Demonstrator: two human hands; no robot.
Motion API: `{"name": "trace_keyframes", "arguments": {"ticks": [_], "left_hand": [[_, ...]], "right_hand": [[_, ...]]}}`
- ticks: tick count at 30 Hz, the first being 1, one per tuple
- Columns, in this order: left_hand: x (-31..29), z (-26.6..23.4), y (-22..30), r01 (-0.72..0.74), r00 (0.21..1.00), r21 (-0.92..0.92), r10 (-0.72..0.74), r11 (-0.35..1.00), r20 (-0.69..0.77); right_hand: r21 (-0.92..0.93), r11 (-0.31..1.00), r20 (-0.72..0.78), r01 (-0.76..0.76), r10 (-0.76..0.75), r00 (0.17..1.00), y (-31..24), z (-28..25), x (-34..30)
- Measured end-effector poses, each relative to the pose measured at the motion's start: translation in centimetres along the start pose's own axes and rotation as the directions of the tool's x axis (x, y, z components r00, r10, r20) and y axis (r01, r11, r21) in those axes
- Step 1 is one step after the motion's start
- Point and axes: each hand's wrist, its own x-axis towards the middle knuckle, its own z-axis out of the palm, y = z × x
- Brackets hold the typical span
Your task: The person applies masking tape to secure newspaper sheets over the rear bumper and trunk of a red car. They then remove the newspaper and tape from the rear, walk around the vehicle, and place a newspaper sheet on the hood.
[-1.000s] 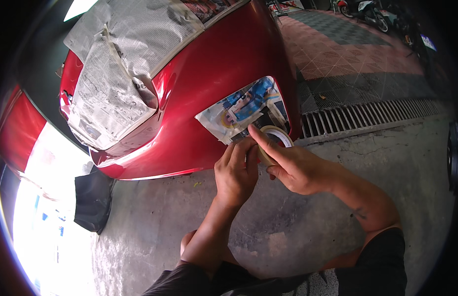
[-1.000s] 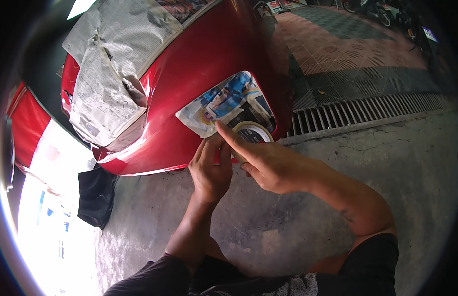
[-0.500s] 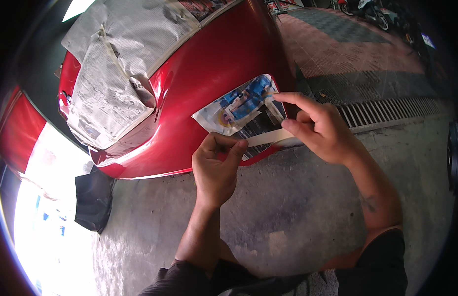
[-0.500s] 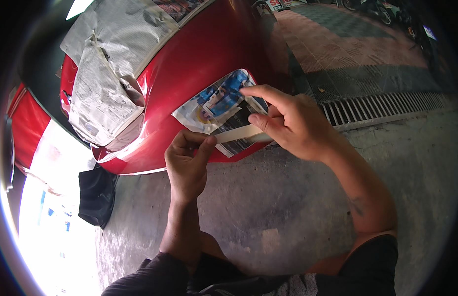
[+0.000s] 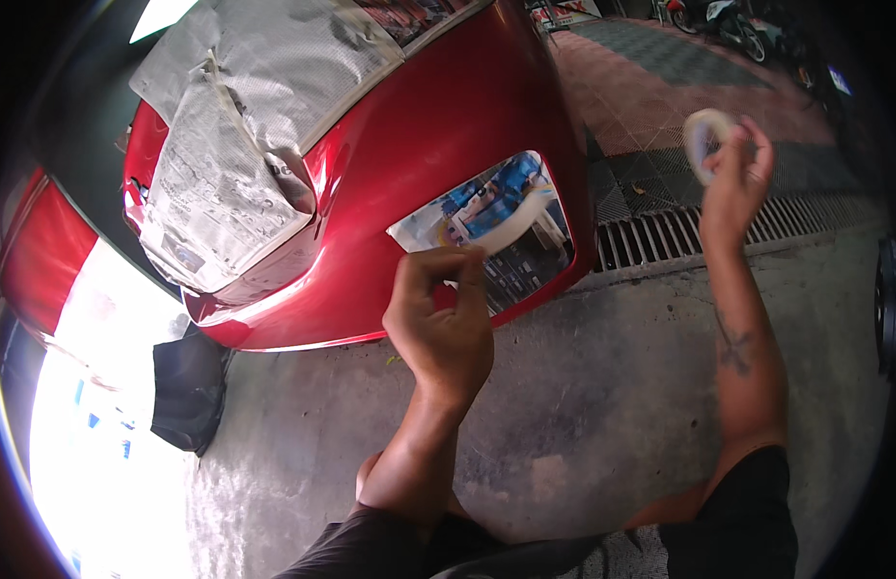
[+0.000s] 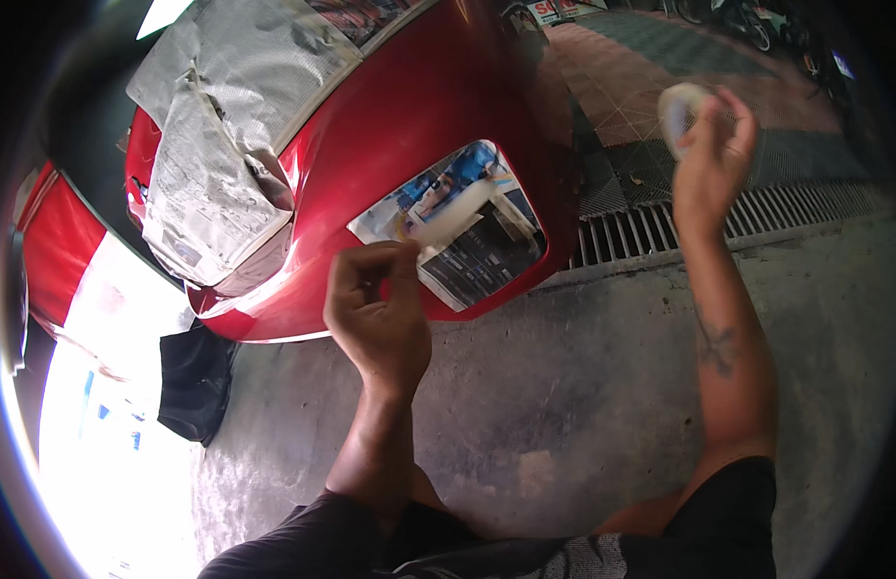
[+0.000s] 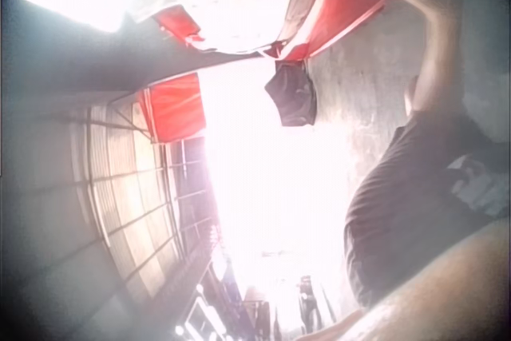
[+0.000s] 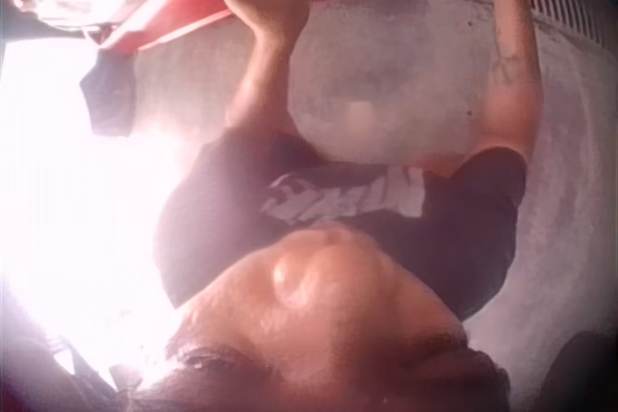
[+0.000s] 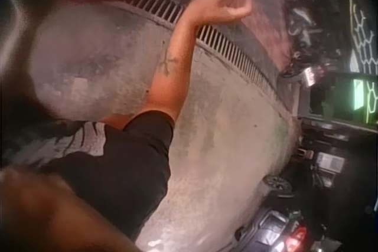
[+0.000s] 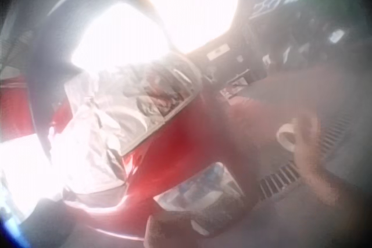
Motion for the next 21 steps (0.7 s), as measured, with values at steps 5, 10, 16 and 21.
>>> {"name": "trace_keyframes", "arguments": {"ticks": [5, 10, 16, 21], "left_hand": [[-0.3, -0.2, -0.5, 0.034, 0.976, 0.134, -0.062, 0.99, 0.207], [-0.1, 0.1, -0.7, 0.104, 0.982, 0.022, -0.106, 0.994, 0.156], [-1.1, -1.4, -1.5, 0.213, 0.969, -0.039, -0.205, 0.976, 0.14], [-1.1, -1.9, -2.3, 0.205, 0.974, -0.068, -0.197, 0.976, 0.111]], "right_hand": [[0.15, 0.987, 0.71, 0.051, -0.143, 0.689, -5.5, 3.3, -6.0], [-0.028, 0.998, 0.921, -0.058, 0.049, 0.386, -5.5, 4.3, -9.2], [-0.04, 0.948, 0.928, -0.316, 0.152, 0.34, -5.3, 4.9, -9.4], [-0.096, 0.975, 0.949, -0.202, 0.151, 0.278, -5.9, 5.3, -9.2]]}}
